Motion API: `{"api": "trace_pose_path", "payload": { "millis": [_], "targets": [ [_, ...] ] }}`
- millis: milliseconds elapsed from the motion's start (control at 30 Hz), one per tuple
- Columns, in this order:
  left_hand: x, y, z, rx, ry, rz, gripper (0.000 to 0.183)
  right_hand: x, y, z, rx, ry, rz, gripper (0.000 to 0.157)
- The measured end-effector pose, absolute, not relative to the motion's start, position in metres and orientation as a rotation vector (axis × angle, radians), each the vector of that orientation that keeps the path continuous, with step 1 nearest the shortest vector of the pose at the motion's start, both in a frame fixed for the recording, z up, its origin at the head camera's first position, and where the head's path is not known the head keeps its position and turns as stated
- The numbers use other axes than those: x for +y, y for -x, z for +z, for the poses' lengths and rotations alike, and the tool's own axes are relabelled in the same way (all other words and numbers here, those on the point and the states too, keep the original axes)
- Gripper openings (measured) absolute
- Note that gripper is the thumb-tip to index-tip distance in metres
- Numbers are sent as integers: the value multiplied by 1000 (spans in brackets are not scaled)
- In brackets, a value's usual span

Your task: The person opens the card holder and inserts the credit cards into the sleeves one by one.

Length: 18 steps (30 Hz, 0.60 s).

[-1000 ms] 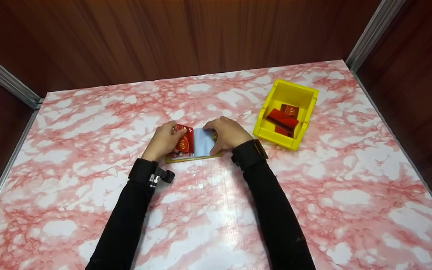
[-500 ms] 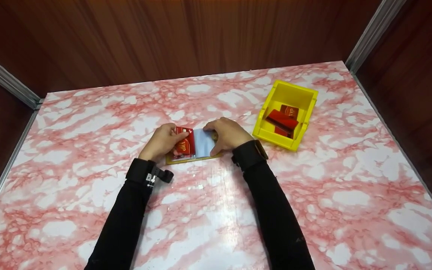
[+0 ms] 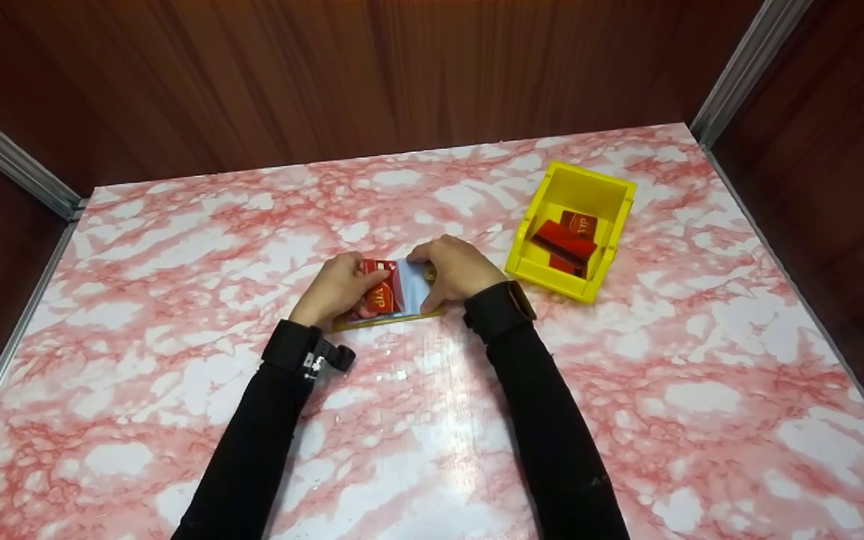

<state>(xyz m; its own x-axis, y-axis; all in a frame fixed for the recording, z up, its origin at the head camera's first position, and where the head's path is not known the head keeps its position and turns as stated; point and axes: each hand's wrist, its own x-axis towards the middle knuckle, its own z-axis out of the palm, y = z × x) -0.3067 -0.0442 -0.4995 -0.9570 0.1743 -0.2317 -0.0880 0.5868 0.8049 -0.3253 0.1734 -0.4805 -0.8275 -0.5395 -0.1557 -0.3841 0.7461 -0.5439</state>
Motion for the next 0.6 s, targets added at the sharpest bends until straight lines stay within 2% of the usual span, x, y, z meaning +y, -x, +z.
{"api": "trace_pose_path", "payload": {
  "millis": [300,600],
  "targets": [
    [-34,304,-503,2697,-44,1245,32,174,325,-481,2651,742,-736,78],
    [-29,303,-503,2773,-143,1176,31,174,325,-482,2642,756,-771,75]
  ]
}}
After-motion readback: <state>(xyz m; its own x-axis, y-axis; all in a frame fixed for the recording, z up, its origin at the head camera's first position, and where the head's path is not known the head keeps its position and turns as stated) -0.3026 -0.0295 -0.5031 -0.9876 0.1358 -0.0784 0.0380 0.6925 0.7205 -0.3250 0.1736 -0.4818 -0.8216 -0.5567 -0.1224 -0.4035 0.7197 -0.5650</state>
